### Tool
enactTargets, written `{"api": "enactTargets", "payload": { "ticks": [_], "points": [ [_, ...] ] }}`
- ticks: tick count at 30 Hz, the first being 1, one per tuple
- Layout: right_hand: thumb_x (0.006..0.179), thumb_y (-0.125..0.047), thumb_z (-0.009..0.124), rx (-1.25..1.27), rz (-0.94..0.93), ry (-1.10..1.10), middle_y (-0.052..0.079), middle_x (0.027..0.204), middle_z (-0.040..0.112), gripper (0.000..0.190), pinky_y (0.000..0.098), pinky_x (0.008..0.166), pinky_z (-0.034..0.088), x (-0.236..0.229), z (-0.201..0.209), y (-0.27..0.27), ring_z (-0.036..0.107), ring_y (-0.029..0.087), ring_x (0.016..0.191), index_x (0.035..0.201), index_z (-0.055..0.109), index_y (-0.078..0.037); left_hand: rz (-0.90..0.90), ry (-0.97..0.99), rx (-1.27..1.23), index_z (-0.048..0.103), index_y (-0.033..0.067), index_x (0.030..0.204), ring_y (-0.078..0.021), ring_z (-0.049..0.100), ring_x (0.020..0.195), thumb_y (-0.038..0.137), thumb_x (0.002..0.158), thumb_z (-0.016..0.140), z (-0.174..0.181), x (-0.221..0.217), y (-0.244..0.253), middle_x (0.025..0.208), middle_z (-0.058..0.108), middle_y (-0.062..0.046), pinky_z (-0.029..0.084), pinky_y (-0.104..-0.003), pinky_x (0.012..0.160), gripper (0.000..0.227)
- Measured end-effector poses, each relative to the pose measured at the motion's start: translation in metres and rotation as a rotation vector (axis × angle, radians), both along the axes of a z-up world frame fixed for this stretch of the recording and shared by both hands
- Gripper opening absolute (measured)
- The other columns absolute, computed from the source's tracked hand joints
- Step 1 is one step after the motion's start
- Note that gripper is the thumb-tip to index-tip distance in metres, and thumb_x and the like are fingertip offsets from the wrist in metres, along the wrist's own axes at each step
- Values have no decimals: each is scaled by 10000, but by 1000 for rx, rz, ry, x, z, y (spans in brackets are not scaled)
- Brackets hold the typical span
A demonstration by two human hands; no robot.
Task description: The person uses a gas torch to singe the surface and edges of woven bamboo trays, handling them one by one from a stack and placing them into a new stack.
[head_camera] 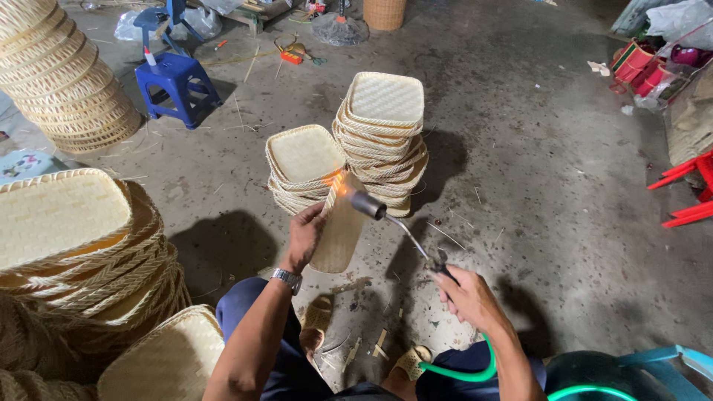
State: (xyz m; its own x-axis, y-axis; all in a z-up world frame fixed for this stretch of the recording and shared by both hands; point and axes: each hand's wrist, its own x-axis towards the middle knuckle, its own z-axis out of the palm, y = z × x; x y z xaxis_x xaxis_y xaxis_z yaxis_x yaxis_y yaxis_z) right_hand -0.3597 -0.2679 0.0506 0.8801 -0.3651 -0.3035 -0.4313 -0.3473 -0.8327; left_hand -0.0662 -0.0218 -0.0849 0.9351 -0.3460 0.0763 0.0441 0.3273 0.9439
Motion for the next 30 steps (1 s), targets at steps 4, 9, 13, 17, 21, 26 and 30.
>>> {"api": "enactTargets", "payload": {
  "ticks": [4, 9, 13, 17, 21, 26, 30],
  "points": [
    [988, -393, 586, -138, -71, -62, 30, 649, 592, 400, 296, 400, 439, 13, 3, -2, 522, 108, 481, 839, 643, -26, 80, -1, 109, 778, -14, 1165, -55, 544, 769, 166, 1032, 665, 10, -1, 17, 916, 679, 43, 463, -219, 699, 251],
    [948, -393, 570, -71, -52, -8, 13, 659, 599, 316, 292, 396, 425, 15, 13, 11, 529, 104, 473, 907, 665, -95, 63, -98, 21, 773, -29, 1137, -47, 616, 805, 131, 981, 685, 26, 0, 33, 960, 742, 18, 514, -209, 747, 239],
    [956, -400, 595, -40, -32, -52, 21, 679, 617, 354, 294, 393, 433, 18, 13, 10, 544, 110, 476, 901, 656, -56, 76, -96, -22, 773, -46, 1136, -73, 632, 811, 117, 986, 700, 32, 3, 42, 971, 755, -31, 525, -227, 750, 233],
    [985, -397, 591, -159, -131, -30, 62, 656, 616, 387, 298, 400, 448, 21, 15, -2, 548, 121, 484, 883, 666, -30, 101, -98, -76, 758, -30, 1161, -69, 650, 842, 104, 984, 677, 34, 9, 53, 1008, 764, -28, 538, -222, 791, 236],
    [968, -406, 567, -218, -98, 11, 23, 645, 633, 306, 304, 432, 475, 21, 23, 13, 573, 115, 484, 950, 691, -127, 90, -36, -301, 733, -59, 1170, -112, 677, 867, 62, 991, 661, 25, 14, 46, 1039, 764, -72, 557, -258, 818, 228],
    [954, -369, 598, -151, 72, -136, 30, 651, 630, 320, 306, 433, 465, 20, 35, 40, 551, 111, 486, 985, 720, -75, 70, 34, -446, 718, -82, 1177, -133, 686, 907, 34, 997, 647, 15, 11, 31, 1073, 751, -91, 562, -276, 862, 225],
    [960, -371, 576, -215, 29, -144, 51, 651, 636, 323, 306, 429, 461, 20, 48, 45, 557, 123, 486, 1070, 714, -101, 61, 67, -541, 707, -91, 1191, -146, 686, 920, 46, 1019, 633, 15, 10, 25, 1088, 750, -105, 558, -286, 866, 232]
  ]
}}
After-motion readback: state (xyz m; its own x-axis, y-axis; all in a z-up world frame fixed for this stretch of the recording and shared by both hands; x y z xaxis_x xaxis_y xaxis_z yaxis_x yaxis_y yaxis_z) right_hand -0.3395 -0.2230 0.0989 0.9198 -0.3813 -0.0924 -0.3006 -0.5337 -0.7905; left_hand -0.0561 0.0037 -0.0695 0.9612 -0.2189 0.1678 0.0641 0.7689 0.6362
